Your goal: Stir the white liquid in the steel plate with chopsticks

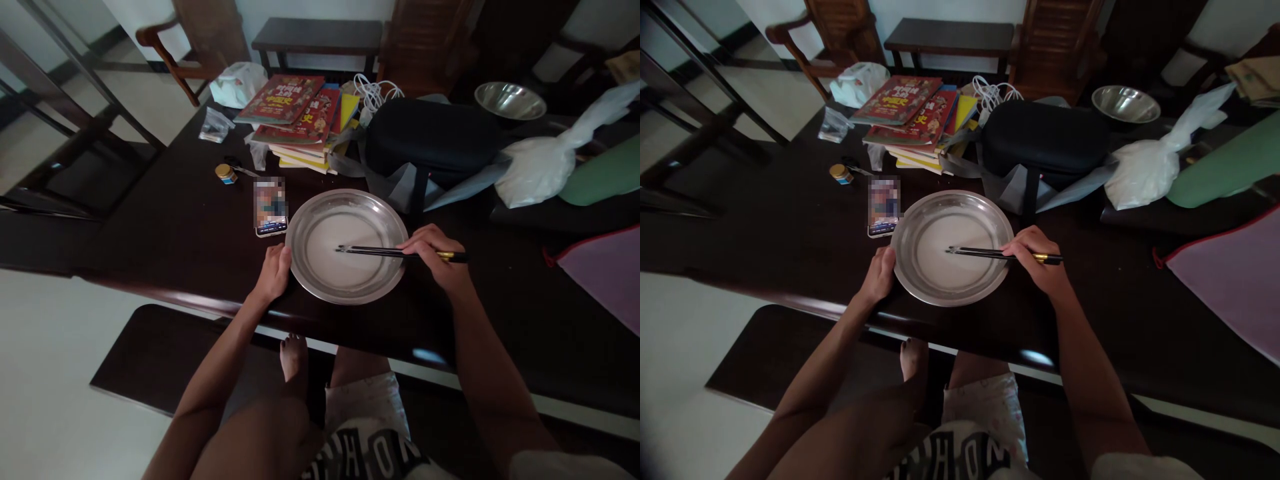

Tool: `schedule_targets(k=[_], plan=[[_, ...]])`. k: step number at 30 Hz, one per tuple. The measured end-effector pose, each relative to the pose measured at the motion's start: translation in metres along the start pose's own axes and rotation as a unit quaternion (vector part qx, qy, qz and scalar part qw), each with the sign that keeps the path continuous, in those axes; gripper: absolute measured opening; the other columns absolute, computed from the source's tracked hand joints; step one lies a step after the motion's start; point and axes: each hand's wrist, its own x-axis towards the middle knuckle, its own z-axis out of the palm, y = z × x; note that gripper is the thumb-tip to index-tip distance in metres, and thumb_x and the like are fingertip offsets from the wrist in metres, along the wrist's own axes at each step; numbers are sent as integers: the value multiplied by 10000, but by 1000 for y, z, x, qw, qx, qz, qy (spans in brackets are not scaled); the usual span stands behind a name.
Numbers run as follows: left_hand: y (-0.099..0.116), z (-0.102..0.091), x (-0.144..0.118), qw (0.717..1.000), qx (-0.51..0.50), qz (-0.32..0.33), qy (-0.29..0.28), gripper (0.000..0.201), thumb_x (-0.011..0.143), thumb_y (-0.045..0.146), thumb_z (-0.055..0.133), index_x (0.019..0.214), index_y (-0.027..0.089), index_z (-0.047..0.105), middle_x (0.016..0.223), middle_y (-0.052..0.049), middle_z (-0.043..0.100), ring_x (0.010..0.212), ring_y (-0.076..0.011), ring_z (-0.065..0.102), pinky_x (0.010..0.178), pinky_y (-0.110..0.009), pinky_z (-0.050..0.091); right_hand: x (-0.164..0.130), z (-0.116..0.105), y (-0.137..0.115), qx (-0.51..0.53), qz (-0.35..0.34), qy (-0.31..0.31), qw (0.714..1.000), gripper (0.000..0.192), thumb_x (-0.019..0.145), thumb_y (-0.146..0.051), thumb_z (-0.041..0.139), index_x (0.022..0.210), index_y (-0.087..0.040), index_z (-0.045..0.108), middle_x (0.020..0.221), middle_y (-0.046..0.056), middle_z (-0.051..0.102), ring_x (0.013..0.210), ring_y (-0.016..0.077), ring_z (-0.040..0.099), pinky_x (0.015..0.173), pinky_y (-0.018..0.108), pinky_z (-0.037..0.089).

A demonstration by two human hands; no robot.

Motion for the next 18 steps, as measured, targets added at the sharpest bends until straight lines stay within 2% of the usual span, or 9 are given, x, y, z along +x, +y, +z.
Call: schedule_targets(k=[2,6,11,15,18], plan=[[0,0,0,1000,1,4,2,700,1037,692,103,682,236,499,732,-99,629,765,-253,591,877,-466,527,0,-1,0,15,5,6,1000,299,1026,-303,597,814,-310,807,810,11,801,817,221,686,768,409,548],[0,0,0,1000,6,6,-3,695,1046,669,96,689,235,504,742,-98,639,767,-250,599,878,-462,531,-1,0,-1,13,10,-25,1000,261,1017,-304,622,834,-308,808,853,11,813,842,222,704,787,411,560],[0,1,0,1000,6,1,-1,682,1045,665,104,692,235,498,750,-103,631,764,-255,601,885,-471,528,-1,-1,1,15,11,11,1000,286,1022,-283,605,825,-310,809,820,16,793,820,220,702,774,408,555],[0,1,0,1000,0,-2,1,683,1038,685,109,688,240,490,741,-104,628,765,-258,595,874,-468,516,-1,0,2,14,3,-21,1000,259,1010,-258,622,837,-306,808,850,6,813,844,215,700,796,399,553],[-1,1,0,1000,-2,-1,0,689,1038,690,104,685,238,486,739,-98,622,758,-252,589,875,-467,510,-1,0,1,3,0,-7,1000,263,1012,-260,617,838,-306,809,854,6,814,860,220,695,813,404,549]])
